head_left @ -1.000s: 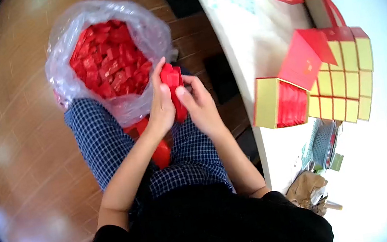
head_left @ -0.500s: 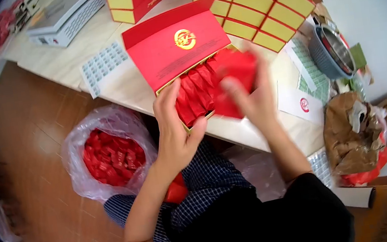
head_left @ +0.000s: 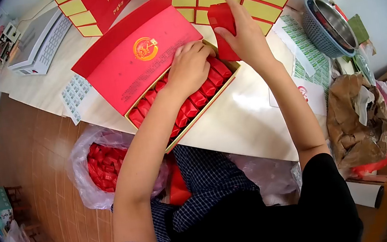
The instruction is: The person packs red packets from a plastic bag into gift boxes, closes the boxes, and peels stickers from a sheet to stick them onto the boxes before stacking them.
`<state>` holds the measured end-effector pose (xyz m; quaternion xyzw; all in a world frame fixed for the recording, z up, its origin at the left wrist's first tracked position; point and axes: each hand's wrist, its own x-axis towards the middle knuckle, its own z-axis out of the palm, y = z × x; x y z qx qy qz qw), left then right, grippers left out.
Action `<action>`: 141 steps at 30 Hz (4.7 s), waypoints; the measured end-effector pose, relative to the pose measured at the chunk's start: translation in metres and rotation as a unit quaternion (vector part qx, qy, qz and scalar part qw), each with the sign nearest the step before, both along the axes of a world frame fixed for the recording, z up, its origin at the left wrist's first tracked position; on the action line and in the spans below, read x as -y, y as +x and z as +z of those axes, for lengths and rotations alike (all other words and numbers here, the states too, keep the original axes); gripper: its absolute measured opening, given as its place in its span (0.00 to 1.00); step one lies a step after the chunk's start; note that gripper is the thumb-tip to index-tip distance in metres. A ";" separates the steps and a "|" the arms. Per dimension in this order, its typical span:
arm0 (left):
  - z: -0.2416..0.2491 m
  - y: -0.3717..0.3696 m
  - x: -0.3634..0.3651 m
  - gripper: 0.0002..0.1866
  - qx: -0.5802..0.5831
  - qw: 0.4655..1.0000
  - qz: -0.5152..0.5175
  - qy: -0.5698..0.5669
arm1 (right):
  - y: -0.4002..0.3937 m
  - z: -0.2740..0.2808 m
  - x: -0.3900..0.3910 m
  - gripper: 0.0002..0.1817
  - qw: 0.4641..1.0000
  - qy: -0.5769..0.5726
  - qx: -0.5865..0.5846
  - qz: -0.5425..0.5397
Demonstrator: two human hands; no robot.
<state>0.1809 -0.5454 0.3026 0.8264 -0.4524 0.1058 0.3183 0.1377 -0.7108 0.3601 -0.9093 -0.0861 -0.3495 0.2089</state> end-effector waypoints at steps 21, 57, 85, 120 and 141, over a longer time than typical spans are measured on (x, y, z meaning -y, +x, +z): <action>-0.003 0.008 -0.002 0.06 -0.002 0.999 0.017 -0.030 | 0.012 0.014 -0.009 0.17 0.969 -0.040 -0.236 0.068; -0.002 0.015 -0.006 0.07 -0.035 0.986 0.071 -0.147 | 0.058 -0.069 -0.003 0.34 0.959 -0.109 -0.262 -0.030; -0.007 -0.014 -0.006 0.30 0.085 0.982 0.037 0.162 | -0.014 -0.072 0.002 0.20 0.972 0.092 -0.204 -0.067; -0.012 -0.011 -0.014 0.22 -0.013 1.000 0.026 -0.001 | -0.132 -0.124 0.142 0.04 0.965 -0.078 -0.005 -0.249; -0.008 -0.011 -0.015 0.21 -0.032 0.999 0.023 0.020 | -0.139 -0.110 0.133 0.23 0.978 0.107 -0.068 -0.165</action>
